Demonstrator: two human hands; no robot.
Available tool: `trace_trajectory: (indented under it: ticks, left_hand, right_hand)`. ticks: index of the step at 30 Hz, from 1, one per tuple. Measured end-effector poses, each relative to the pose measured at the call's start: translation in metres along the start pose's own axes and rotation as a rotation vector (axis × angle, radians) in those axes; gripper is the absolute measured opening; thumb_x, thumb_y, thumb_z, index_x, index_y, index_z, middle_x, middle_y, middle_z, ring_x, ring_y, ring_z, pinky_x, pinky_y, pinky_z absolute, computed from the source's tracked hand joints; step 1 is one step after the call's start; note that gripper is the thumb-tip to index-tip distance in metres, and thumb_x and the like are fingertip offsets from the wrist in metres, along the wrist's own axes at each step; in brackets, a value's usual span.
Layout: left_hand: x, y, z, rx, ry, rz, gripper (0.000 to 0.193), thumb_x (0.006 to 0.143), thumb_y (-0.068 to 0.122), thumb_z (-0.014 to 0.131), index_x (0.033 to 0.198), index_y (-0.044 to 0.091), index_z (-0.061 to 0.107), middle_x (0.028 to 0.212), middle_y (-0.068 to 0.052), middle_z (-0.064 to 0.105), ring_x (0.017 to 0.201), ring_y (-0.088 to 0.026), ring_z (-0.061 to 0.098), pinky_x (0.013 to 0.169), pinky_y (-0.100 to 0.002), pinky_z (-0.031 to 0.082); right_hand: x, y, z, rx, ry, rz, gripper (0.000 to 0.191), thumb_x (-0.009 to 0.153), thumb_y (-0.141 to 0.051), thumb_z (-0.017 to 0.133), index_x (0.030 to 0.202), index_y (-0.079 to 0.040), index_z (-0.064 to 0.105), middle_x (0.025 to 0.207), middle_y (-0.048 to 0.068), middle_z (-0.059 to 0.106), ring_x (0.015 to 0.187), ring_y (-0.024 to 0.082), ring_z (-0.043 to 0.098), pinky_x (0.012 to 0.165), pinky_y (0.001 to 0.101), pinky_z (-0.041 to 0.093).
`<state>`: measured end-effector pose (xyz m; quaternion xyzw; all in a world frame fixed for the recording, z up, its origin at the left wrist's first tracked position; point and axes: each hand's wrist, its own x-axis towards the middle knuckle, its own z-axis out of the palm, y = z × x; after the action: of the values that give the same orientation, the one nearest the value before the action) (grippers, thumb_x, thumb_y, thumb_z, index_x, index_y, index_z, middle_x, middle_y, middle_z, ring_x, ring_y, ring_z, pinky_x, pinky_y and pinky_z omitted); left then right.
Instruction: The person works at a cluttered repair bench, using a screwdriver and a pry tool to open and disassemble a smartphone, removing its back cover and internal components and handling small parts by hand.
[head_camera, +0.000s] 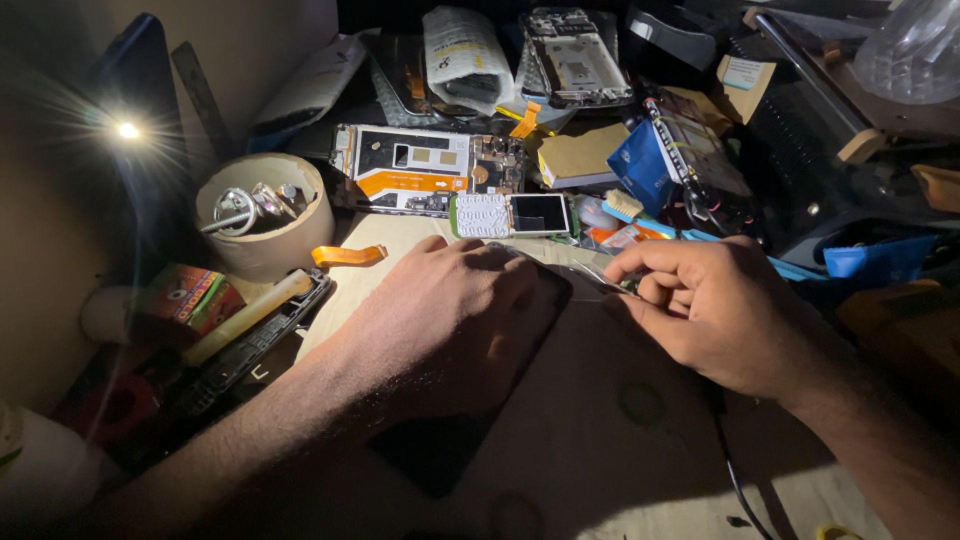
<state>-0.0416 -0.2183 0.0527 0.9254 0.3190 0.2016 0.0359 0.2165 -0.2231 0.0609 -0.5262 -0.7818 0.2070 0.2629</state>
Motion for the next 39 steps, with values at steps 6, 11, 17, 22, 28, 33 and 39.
trace_trajectory:
  ticks: [6,11,17,22,28,33,39]
  left_hand:
    - [0.0033,-0.0004,-0.0001,0.006,0.031,0.025,0.025,0.082,0.02,0.063,0.102,0.005,0.064,0.101,-0.013,0.069,0.103,-0.03,0.065,0.084,-0.047,0.049]
    - [-0.0007,-0.0002,0.0034,-0.002,-0.044,-0.055,0.019,0.089,0.02,0.059,0.102,0.009,0.066,0.101,-0.011,0.071,0.105,-0.028,0.066,0.086,-0.045,0.05]
    - [0.0,-0.0045,0.0062,0.07,0.029,0.043,0.021,0.078,0.024,0.066,0.091,0.007,0.065,0.096,-0.014,0.069,0.1,-0.031,0.064,0.082,-0.044,0.05]
    - [-0.0042,0.0012,0.0052,0.024,0.115,0.047,0.014,0.085,0.023,0.065,0.084,0.01,0.064,0.087,-0.01,0.068,0.093,-0.031,0.066,0.077,-0.045,0.05]
    - [-0.0037,0.0048,0.0013,-0.022,0.174,0.097,0.013,0.082,0.022,0.068,0.083,0.01,0.064,0.082,-0.01,0.067,0.083,-0.034,0.066,0.067,-0.048,0.048]
    - [-0.0024,0.0045,0.0008,-0.069,0.102,0.064,0.012,0.083,0.021,0.066,0.078,0.01,0.063,0.081,-0.01,0.067,0.081,-0.035,0.066,0.067,-0.049,0.049]
    - [-0.0029,0.0025,0.0034,-0.095,0.084,0.057,0.014,0.086,0.021,0.066,0.079,0.01,0.062,0.079,-0.01,0.067,0.081,-0.035,0.066,0.069,-0.049,0.05]
  right_hand:
    - [0.0002,-0.0027,0.0,-0.005,-0.013,0.022,0.019,0.081,0.001,0.072,0.1,-0.003,0.074,0.05,-0.003,0.052,0.045,0.001,0.042,0.041,0.0234,0.033]
    - [-0.0001,-0.0058,0.0002,-0.025,-0.005,0.037,0.021,0.081,0.001,0.072,0.101,-0.004,0.074,0.05,-0.003,0.052,0.045,0.002,0.041,0.041,0.0237,0.033]
    - [-0.0009,-0.0041,0.0009,0.0,-0.013,0.042,0.014,0.083,-0.002,0.073,0.097,-0.002,0.073,0.05,-0.004,0.051,0.046,0.001,0.041,0.041,0.0236,0.032]
    - [-0.001,0.0007,0.0022,0.045,-0.018,0.03,0.013,0.083,-0.001,0.073,0.096,-0.001,0.073,0.051,-0.004,0.048,0.047,0.001,0.038,0.042,0.024,0.03]
    - [-0.0022,0.0027,0.0026,0.07,-0.016,0.009,0.013,0.084,-0.002,0.073,0.097,-0.001,0.073,0.053,-0.005,0.046,0.048,0.001,0.037,0.042,0.0234,0.029]
    - [-0.0025,0.0012,0.003,0.062,-0.02,0.024,0.012,0.084,-0.003,0.074,0.096,-0.001,0.073,0.052,-0.005,0.045,0.047,0.002,0.037,0.042,0.0244,0.028]
    - [-0.0026,-0.0008,0.0021,0.056,-0.017,0.009,0.013,0.084,-0.003,0.074,0.096,-0.001,0.073,0.052,-0.005,0.047,0.047,0.001,0.038,0.041,0.0234,0.031]
